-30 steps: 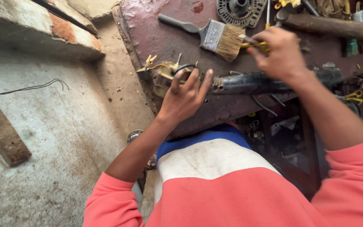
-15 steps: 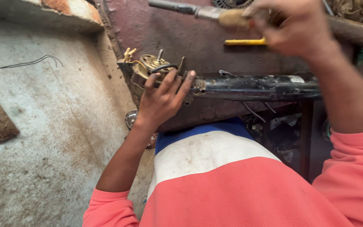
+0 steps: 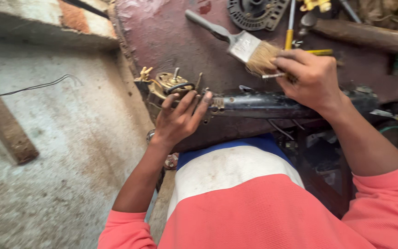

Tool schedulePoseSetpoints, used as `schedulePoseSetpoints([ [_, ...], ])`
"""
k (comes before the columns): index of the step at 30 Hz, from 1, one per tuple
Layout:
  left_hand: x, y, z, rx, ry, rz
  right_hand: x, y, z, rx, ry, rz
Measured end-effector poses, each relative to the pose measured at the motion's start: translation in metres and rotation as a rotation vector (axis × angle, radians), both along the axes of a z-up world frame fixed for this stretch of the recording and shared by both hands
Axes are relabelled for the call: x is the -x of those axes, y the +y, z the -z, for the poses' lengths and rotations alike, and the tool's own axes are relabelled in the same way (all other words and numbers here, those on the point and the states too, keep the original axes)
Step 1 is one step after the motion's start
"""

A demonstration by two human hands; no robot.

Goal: The person cleans a yellow plastic component with a brush, then uses a screwdriver to adjust screws on a metal housing attached to a black cylindrical device. They repeatedly insert and remove the yellow component while tightening connections.

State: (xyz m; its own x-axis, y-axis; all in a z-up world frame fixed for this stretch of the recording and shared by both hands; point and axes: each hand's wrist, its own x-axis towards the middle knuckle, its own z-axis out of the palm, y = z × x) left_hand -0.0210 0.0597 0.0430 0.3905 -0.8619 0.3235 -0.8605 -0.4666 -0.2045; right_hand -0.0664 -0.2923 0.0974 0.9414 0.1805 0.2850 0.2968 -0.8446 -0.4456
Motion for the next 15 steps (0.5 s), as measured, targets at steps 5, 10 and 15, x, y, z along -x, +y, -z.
schedulePoseSetpoints([
  [5,-0.003,-0.005,-0.005,0.013,0.051,-0.006,0.011,-0.001,0.02,-0.036,0.193,-0.047],
  [10,-0.003,-0.007,-0.006,0.028,0.124,-0.014,0.024,-0.051,0.007,0.037,0.033,0.196],
  [15,-0.001,-0.005,-0.002,0.033,0.118,-0.023,0.034,-0.128,-0.002,0.307,-0.016,0.306],
])
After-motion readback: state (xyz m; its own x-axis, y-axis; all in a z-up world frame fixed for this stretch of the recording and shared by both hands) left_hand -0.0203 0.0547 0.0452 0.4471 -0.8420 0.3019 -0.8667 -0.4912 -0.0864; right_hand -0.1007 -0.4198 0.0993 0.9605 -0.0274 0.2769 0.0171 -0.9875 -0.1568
